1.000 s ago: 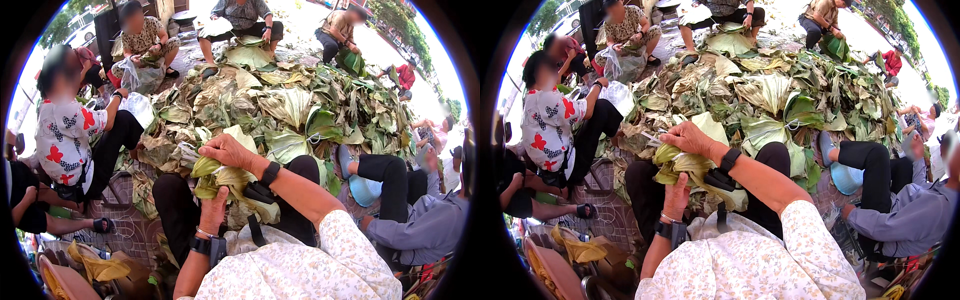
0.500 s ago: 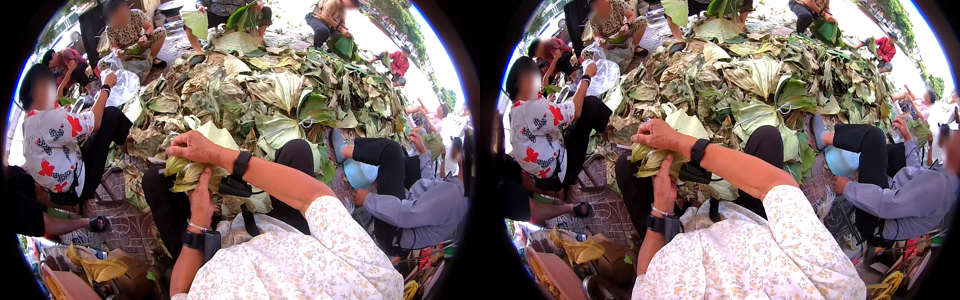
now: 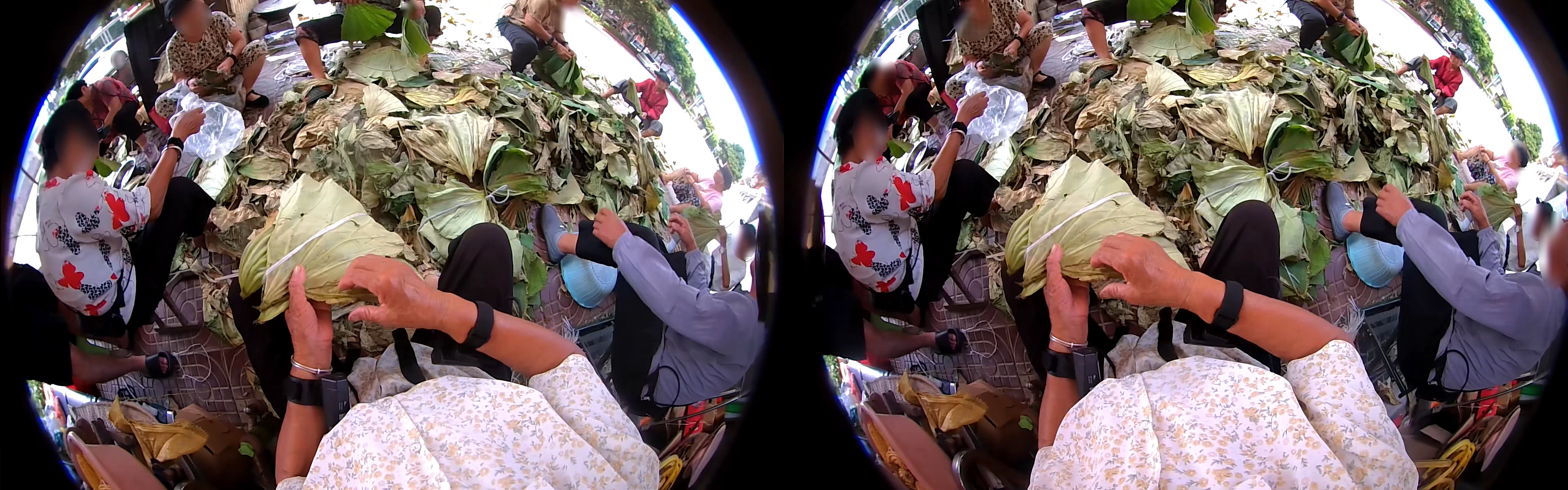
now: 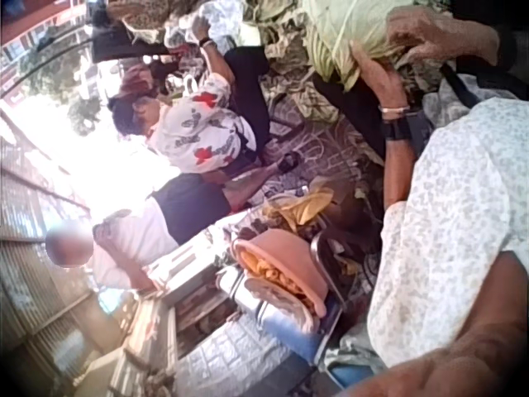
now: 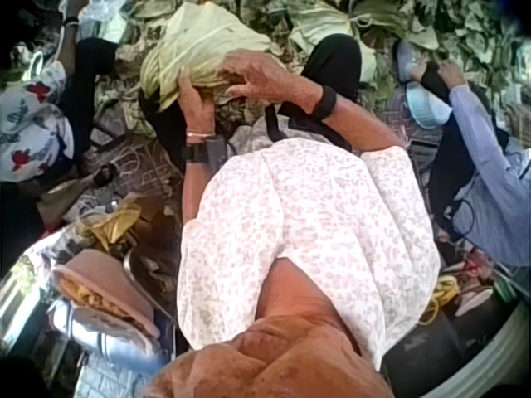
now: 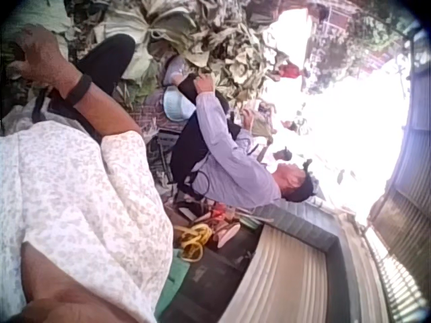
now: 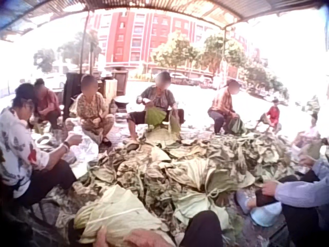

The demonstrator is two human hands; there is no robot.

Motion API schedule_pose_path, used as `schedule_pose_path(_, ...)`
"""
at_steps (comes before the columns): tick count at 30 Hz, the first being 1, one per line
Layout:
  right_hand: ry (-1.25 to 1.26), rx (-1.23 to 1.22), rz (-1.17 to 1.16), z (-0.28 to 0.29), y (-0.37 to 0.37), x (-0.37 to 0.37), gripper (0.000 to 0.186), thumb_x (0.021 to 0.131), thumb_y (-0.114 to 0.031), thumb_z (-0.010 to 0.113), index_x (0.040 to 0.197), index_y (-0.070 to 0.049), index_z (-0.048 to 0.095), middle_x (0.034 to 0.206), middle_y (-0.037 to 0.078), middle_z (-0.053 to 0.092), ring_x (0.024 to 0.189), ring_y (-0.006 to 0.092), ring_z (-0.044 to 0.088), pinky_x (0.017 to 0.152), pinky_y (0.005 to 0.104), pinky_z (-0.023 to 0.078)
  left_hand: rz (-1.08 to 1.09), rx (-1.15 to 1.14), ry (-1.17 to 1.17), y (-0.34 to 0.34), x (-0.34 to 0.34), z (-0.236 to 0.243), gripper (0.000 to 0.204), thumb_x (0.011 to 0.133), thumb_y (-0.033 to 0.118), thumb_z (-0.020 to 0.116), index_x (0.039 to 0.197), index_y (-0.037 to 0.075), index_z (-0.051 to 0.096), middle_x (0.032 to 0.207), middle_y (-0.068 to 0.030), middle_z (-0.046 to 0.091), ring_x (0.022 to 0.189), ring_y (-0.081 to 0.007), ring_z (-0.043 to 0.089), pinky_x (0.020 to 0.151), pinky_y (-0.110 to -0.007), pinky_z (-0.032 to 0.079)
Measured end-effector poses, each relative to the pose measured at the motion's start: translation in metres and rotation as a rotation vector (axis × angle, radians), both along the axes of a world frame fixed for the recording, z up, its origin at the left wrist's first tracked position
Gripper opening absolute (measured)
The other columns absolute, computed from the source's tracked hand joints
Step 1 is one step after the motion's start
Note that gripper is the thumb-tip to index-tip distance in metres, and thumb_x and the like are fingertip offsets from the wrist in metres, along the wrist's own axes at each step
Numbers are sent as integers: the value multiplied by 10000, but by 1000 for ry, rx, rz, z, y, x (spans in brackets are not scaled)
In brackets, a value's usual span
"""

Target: The person sorts and stacks large green leaves by hand, bundling them together and securing the bundles with a string.

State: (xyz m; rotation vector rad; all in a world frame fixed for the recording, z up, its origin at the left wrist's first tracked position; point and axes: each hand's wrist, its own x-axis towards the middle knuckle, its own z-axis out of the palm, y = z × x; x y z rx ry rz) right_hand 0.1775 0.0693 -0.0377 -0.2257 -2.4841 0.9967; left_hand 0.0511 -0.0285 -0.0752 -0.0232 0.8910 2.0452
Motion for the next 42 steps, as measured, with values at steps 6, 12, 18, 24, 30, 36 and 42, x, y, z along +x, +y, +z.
schedule_pose_path(6,130,270,-143,-6,-19,-5,349,592,-157,736,867,-51,550,861,78,534,789,274,513,679,360,415,-49,-29,33,0,17,-2,377,853,219,571,1165,37,462,1108,-57,539,961,-165,550,787,-293,473)
schedule_pose_path(12,120,-362,-240,-7,-49,15,153,769,-150,666,765,-32,569,671,19,531,551,113,463,499,250,373,21,25,68,-5,26,2,390,882,272,529,1174,25,456,1121,-77,527,988,-177,530,840,-297,444)
schedule_pose_path(18,-16,-1294,-51,-35,-47,16,315,830,-346,605,916,-43,599,782,4,601,591,81,495,523,210,405,90,-120,341,-8,28,10,457,882,370,503,1180,28,443,1089,-77,544,944,-156,539,787,-274,456)
schedule_pose_path(24,146,-1797,-19,-24,-51,-6,352,799,-376,633,839,-30,580,740,13,590,551,90,506,481,235,414,113,-312,474,-8,35,13,455,878,424,490,1101,28,506,913,-25,573,701,-90,532,623,-210,450)
schedule_pose_path(30,69,-2020,-131,-26,-57,-17,426,815,-454,575,727,-38,588,620,16,551,494,111,477,442,237,337,80,-467,417,-15,39,19,432,876,473,466,952,58,559,669,15,531,496,-50,451,419,-191,369)
schedule_pose_path(36,178,-1875,-169,-29,-60,-23,205,786,-200,657,657,-60,582,500,-3,486,408,78,412,386,201,306,79,-399,620,-16,23,-7,480,929,347,411,1261,1,406,1133,-116,511,942,-177,525,806,-276,427)
schedule_pose_path(42,211,-1788,-159,-57,-61,-28,230,779,-190,663,614,-60,568,485,5,479,380,74,372,361,215,235,64,-482,1046,-18,18,-31,468,933,328,398,1300,40,363,1166,-130,483,947,-184,523,805,-274,437)
